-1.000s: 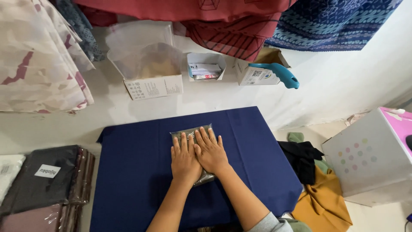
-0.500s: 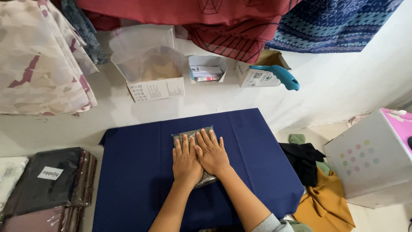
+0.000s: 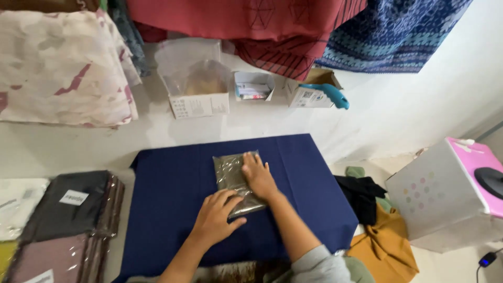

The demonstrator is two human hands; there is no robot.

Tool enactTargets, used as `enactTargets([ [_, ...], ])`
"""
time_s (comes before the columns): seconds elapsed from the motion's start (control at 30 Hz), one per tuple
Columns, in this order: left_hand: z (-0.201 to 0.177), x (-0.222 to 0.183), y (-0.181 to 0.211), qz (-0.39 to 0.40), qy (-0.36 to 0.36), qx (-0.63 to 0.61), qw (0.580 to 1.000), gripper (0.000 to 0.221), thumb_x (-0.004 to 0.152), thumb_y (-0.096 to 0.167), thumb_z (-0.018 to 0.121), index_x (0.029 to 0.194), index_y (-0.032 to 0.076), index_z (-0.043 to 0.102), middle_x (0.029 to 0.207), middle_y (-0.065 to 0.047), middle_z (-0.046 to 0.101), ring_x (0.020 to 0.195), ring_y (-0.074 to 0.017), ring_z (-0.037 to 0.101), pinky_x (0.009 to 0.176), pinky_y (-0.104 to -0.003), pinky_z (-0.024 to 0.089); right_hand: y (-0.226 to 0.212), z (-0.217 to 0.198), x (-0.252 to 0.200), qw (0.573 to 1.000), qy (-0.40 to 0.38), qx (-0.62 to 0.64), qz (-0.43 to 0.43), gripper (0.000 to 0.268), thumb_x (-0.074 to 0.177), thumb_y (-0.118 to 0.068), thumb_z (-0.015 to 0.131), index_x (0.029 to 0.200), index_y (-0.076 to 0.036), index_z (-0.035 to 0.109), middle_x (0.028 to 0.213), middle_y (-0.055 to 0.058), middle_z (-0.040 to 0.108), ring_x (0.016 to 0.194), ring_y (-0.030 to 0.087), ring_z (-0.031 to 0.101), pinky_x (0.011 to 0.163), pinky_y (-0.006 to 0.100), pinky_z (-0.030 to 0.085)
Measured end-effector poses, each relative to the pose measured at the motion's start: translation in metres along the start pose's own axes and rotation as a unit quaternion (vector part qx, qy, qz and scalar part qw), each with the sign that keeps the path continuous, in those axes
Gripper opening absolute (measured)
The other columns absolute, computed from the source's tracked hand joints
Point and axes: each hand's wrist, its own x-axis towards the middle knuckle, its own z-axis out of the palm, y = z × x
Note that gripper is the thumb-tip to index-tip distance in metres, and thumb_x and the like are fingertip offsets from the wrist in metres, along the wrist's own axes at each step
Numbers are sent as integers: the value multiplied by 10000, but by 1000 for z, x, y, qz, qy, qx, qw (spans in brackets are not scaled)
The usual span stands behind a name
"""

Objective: Folding a hijab, placing it in a plastic sleeve, and using a lint roller to clean another hijab.

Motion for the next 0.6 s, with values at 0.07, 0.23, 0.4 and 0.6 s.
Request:
enactTargets([
  [0.07, -2, -2, 3, -13, -5, -7, 1000, 551, 791, 383, 788, 1289, 186, 656, 1360, -2, 581, 1336, -219, 485, 1066, -423, 357, -3, -22, -15, 992, 10, 121, 34, 650, 1014, -530, 264, 1599, -246, 288, 1699, -5, 255, 1577, 279, 167, 1267, 534, 72],
  [0.23, 0, 3, 0, -8, 11, 0, 1000, 512, 799, 329, 767, 1274, 180, 651, 1321, -16, 574, 1259, -233, 526, 1037, -427, 380, -8, -63, -78, 984, 50, 113, -127, 642, 844, -468, 695, 1383, -125, 622, 1550, 130, 527, 1502, 379, 371, 1201, 695, 27],
  [0.4, -3, 10, -5, -20, -38, -5, 999, 493, 846, 372, 732, 1300, 198, 647, 1349, -9, 567, 1213, -237, 524, 990, -415, 416, -6, -56, -119, 992, -3, 23, -123, 618, 782, -228, 842, 1355, -115, 637, 1568, 83, 489, 1537, 385, 235, 1213, 646, 41],
  [0.6, 4, 12, -11, -26, 17, 15, 999, 305, 935, 306, 602, 1203, 190, 690, 1289, 27, 652, 1094, -217, 630, 896, -387, 481, -4, -56, -104, 984, 39, -66, -161, 598, 745, -275, 832, 1303, -137, 669, 1630, 119, 370, 1537, 437, 187, 1190, 706, 79],
])
